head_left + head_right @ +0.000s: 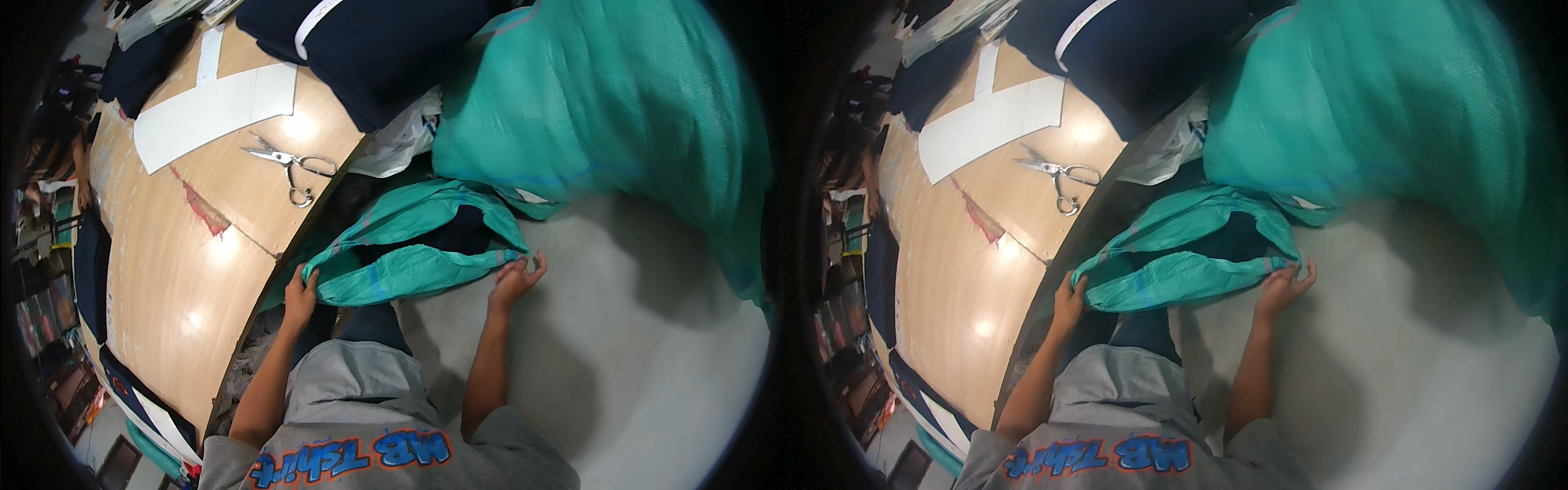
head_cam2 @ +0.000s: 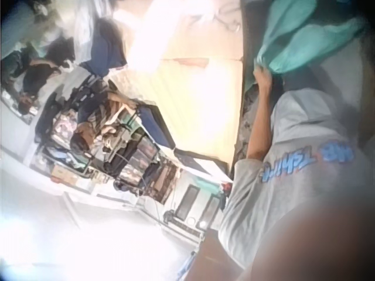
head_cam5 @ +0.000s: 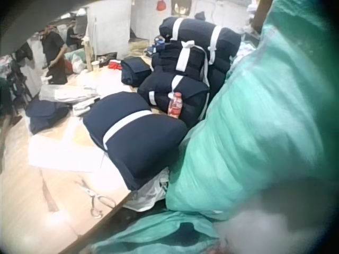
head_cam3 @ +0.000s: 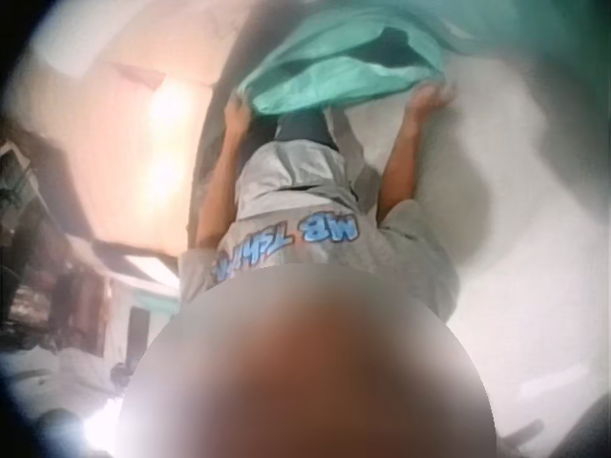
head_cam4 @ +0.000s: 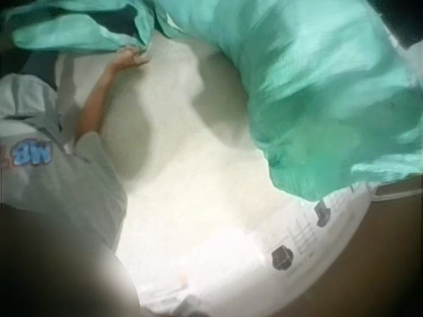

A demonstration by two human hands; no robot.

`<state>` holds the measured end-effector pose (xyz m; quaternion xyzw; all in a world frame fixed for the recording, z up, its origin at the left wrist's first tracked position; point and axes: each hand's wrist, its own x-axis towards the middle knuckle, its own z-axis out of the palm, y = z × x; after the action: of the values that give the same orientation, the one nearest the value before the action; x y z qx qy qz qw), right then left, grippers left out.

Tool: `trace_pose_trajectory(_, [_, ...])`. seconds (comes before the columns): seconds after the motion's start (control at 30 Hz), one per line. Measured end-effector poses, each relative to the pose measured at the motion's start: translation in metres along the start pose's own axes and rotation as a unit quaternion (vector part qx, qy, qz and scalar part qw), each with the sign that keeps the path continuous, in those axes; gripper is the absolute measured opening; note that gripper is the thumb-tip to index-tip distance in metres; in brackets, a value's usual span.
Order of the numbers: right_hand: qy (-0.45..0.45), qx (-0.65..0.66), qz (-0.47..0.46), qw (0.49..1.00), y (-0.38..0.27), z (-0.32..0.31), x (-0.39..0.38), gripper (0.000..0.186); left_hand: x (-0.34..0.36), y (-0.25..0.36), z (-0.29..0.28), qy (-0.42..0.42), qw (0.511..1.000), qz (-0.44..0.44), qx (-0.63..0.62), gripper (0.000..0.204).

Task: The person folds a dark fabric bundle, wraps it with a white strip, and writes on the strip with a red marker. The person then gathers cut fabric scraps and places them into a green sack. The person also handles a large flat piece of dark fabric on the table.

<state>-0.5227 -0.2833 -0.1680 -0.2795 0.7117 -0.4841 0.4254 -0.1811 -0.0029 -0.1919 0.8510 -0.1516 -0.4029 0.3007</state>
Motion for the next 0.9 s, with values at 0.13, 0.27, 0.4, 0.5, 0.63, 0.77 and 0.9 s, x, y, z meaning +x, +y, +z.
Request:
trace_pose_trajectory(0.13, [-0.3, -0.106, -0.175, 0.932, 0.037, 0.044, 0.009, 0.029, 0.0, 0.008, 0.001, -0.017, 0.998, 0.055, -0.014, 0.036])
trace_pose_trajectory(0.27, [-0.505, -0.467, -0.16, 0.708, 0.109, 0.099, 0.02, 0.041, -0.016, 0.023, 0.0, -0.012, 0.995, 0.102, 0.015, 0.037])
trace_pose_trajectory(0.4, [-0.376, -0.434, -0.156, 0.804, 0.22, 0.069, 0.119, 0.067, -0.001, 0.018, -0.006, -0.086, 0.986, 0.141, 0.037, 0.033])
trace_pose_trajectory(0.5, [-0.325, -0.516, -0.109, 0.785, 0.24, 0.051, 0.103, 0.064, -0.02, 0.008, -0.023, -0.069, 0.986, 0.15, 0.039, 0.041])
trace_pose_trajectory(0.63, [-0.307, -0.551, -0.072, 0.773, 0.255, 0.0, 0.108, 0.061, -0.047, -0.009, -0.057, -0.105, 0.986, 0.128, -0.024, 0.042])
trace_pose_trajectory(0.77, [-0.273, -0.572, -0.161, 0.757, 0.19, 0.029, 0.055, 0.051, -0.096, -0.045, -0.108, -0.053, 0.989, 0.053, -0.127, 0.033])
trace_pose_trajectory(0.9, [-0.286, -0.47, -0.157, 0.821, 0.12, 0.068, -0.026, 0.04, -0.124, -0.115, -0.151, 0.059, 0.975, 0.028, -0.212, 0.029])
